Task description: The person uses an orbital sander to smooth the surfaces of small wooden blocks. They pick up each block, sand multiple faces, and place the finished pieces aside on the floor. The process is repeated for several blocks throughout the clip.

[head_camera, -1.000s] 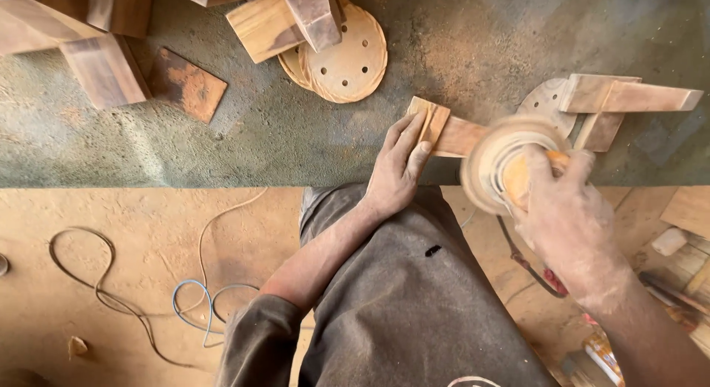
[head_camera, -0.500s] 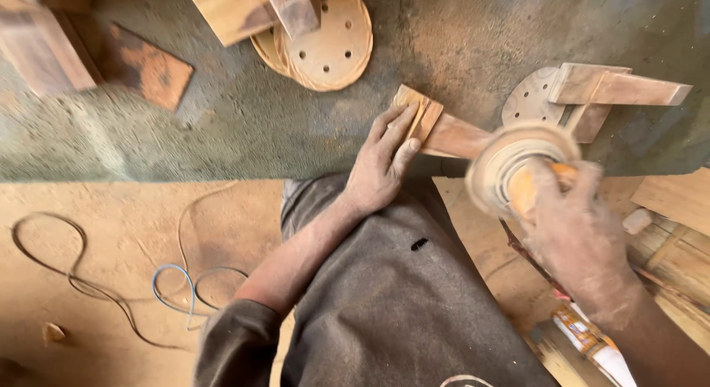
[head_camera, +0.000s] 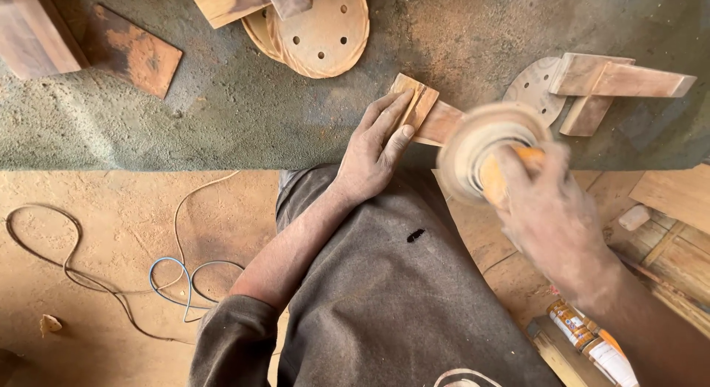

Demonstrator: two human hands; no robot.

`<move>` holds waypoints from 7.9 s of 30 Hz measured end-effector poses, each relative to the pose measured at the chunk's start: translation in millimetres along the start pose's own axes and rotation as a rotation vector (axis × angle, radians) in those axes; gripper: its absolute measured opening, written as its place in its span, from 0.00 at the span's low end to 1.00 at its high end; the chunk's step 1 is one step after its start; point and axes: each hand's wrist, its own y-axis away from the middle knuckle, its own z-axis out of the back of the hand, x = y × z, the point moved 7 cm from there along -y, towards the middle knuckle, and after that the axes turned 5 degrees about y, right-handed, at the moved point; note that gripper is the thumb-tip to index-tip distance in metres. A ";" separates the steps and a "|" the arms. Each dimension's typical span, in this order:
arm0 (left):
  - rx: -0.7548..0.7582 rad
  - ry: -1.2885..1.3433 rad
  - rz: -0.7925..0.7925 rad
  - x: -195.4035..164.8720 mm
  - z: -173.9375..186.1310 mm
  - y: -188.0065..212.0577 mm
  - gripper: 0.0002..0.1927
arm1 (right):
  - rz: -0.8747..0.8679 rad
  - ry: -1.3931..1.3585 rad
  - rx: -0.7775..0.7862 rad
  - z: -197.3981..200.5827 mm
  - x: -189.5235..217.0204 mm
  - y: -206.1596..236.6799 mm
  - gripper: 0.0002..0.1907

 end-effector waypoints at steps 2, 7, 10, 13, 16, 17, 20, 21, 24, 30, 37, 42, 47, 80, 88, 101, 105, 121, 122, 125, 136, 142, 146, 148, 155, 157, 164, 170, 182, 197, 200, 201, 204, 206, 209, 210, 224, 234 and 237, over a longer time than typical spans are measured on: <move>-0.007 0.021 -0.018 -1.0 3.7 -0.9 0.27 | -0.012 0.001 -0.007 -0.5 -4.7 7.9 0.39; 0.000 0.021 -0.008 -1.7 3.9 -2.5 0.28 | -0.043 0.017 -0.041 -2.8 -16.4 20.1 0.43; -0.003 0.014 -0.018 0.2 4.4 -0.8 0.27 | -0.028 -0.021 -0.089 -6.9 -19.6 24.5 0.41; -0.024 0.001 -0.062 5.0 7.1 1.4 0.26 | -0.051 -0.007 -0.080 -18.5 -28.1 28.1 0.41; -0.057 0.263 0.035 23.6 11.3 1.1 0.27 | -0.070 0.044 0.112 -47.0 -40.1 23.5 0.34; -0.052 0.354 0.070 29.8 12.2 -0.5 0.27 | -0.126 0.001 0.104 -51.3 -46.5 25.1 0.35; -0.147 0.400 0.061 35.1 24.2 -4.2 0.28 | -0.204 -0.050 0.005 -55.2 -69.2 17.3 0.38; -0.150 0.262 0.019 30.1 25.7 -3.7 0.28 | -0.253 -0.069 -0.042 -55.2 -75.7 18.8 0.41; -0.093 0.092 -0.073 14.0 24.2 -6.4 0.27 | -0.407 -0.203 -0.210 -50.4 -90.9 31.0 0.45; -0.055 0.076 -0.050 4.3 11.1 -5.0 0.28 | -0.189 -0.211 -0.492 -3.9 -58.9 48.7 0.36; -0.074 -0.040 -0.119 2.7 -3.3 -5.6 0.25 | -0.075 -0.104 -0.269 15.2 -19.3 3.3 0.37; -0.022 0.011 -0.028 2.7 -11.6 -5.6 0.26 | -0.007 -0.103 -0.167 4.9 -12.9 -9.8 0.39; 0.024 -0.039 -0.043 1.1 -16.4 -7.9 0.27 | -0.001 -0.127 -0.183 4.7 -10.4 -25.6 0.37; 0.216 -0.920 0.372 54.9 -0.2 -8.0 0.57 | -0.633 -0.830 -0.537 -157.8 -60.7 48.0 0.49; 0.164 -0.689 0.137 37.4 -5.1 -31.5 0.46 | -0.655 -0.874 -0.544 -142.4 -85.0 58.3 0.52; 0.177 -0.515 -0.293 53.3 -6.8 -63.4 0.31 | -0.402 -0.570 -0.294 -31.5 -22.7 5.2 0.45; 0.226 -0.500 -0.253 50.4 -8.6 -68.2 0.32 | -0.285 -0.350 -0.203 -17.0 3.5 -13.1 0.40; 0.219 -0.527 -0.318 48.2 -3.4 -70.4 0.36 | -0.311 -0.336 -0.288 24.4 2.8 -39.8 0.45; 0.221 -0.543 -0.325 47.4 -3.4 -70.7 0.37 | -0.323 -0.337 -0.211 15.5 6.3 -34.3 0.43; 0.274 -0.584 -0.274 50.7 -8.0 -71.2 0.42 | -0.328 -0.325 -0.045 -12.4 17.5 -6.3 0.40; 0.254 -0.589 -0.316 61.8 -7.3 -72.6 0.42 | -0.139 0.105 -0.277 15.9 24.4 -18.4 0.34; 0.204 -0.562 -0.336 61.7 -5.3 -71.2 0.43 | -0.138 -0.050 -0.198 42.0 4.8 -52.6 0.24; 0.207 -0.493 -0.333 58.4 -3.7 -70.2 0.42 | -0.071 -0.159 -0.237 32.0 -0.5 -40.0 0.30; 0.217 -0.492 -0.338 59.0 -4.1 -70.3 0.43 | -0.080 -0.216 -0.158 11.4 -3.3 -22.5 0.29; 0.298 -0.560 -0.244 78.8 -7.6 -70.5 0.43 | -0.167 -0.084 -0.050 -20.5 -37.0 8.1 0.34; 0.252 -0.551 -0.328 74.1 -6.3 -69.4 0.47 | -0.133 -0.068 -0.056 -17.6 -42.2 5.2 0.36; 0.255 -0.560 -0.351 72.0 -11.0 -68.6 0.48 | -0.050 0.044 -0.007 -2.4 -35.8 -15.1 0.31; 0.236 -0.562 -0.375 70.4 -11.6 -68.2 0.47 | -0.018 0.066 0.072 5.1 -16.7 -25.5 0.31; 0.214 -0.533 -0.377 72.8 -7.4 -70.0 0.46 | -0.012 0.083 0.060 -16.4 -16.5 -11.6 0.29; 0.081 -0.420 -0.314 82.0 8.0 -56.4 0.38 | -0.166 -0.260 -0.111 -51.2 -53.6 -10.0 0.38; 0.138 -0.432 -0.298 76.6 6.8 -61.8 0.33 | -0.367 -0.384 -0.203 -47.0 -74.4 12.3 0.46; 0.158 -0.434 -0.270 77.2 5.7 -63.0 0.33 | -0.341 -0.392 -0.319 -36.9 -76.1 23.5 0.47; 0.166 -0.414 -0.276 74.8 4.6 -62.8 0.34 | -0.287 -0.371 -0.478 -21.6 -64.2 41.0 0.46; 0.167 -0.427 -0.292 73.7 3.3 -63.1 0.34 | -0.296 -0.344 -0.402 -22.3 -49.0 36.2 0.44; 0.186 -0.420 -0.321 71.3 0.6 -63.8 0.36 | -0.324 -0.284 -0.081 -32.5 -23.0 12.0 0.40; 0.177 -0.389 -0.382 66.4 0.7 -63.5 0.39 | -0.306 -0.250 -0.001 -32.8 -14.0 2.2 0.38; 0.192 -0.403 -0.390 75.9 -0.5 -66.0 0.42 | -0.090 -0.114 -0.245 -5.8 -4.4 -32.7 0.35; 0.212 -0.475 -0.541 53.1 -6.1 -66.1 0.39 | -0.482 -0.321 -0.217 -86.7 -108.4 19.5 0.47; 0.019 -0.687 -0.888 29.6 4.1 -73.6 0.35 | -0.529 -0.400 -0.368 -100.7 -124.9 42.3 0.48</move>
